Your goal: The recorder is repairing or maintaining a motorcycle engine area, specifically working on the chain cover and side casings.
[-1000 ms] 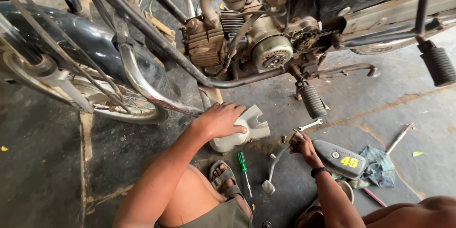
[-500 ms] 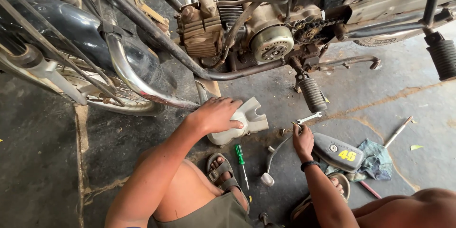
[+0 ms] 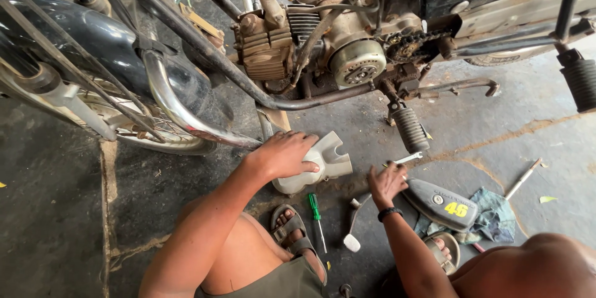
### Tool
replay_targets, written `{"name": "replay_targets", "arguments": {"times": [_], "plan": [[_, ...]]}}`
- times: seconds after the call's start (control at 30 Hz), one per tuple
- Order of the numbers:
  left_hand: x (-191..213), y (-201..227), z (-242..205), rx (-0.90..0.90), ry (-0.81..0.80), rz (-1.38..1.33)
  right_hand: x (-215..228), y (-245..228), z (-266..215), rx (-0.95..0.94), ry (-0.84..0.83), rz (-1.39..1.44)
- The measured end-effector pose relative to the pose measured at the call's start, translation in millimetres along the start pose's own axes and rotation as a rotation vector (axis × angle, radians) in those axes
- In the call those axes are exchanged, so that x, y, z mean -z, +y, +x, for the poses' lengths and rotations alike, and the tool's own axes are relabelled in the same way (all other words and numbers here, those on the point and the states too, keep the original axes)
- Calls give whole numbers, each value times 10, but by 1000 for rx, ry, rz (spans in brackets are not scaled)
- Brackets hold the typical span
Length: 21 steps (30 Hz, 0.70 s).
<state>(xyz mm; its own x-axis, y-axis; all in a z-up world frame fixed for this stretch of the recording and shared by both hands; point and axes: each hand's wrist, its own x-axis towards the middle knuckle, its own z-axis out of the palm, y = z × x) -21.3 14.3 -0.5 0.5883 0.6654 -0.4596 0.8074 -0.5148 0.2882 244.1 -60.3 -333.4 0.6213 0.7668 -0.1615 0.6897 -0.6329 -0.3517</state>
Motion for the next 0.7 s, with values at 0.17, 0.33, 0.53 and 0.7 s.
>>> {"name": "replay_targets", "arguments": {"times": [0.17, 0.33, 0.53, 0.7], "plan": [[-32, 31, 46, -7, -32, 1, -430, -384, 140, 192, -73, 270], [-118, 108, 83, -34, -90, 39, -877, -788, 276, 286, -196, 425], [-381, 32, 158, -74, -88, 90, -1122, -906, 401, 138, -349, 185], [-402, 15, 188, -49, -93, 101, -1359, -823, 562, 32, -466, 302]]}}
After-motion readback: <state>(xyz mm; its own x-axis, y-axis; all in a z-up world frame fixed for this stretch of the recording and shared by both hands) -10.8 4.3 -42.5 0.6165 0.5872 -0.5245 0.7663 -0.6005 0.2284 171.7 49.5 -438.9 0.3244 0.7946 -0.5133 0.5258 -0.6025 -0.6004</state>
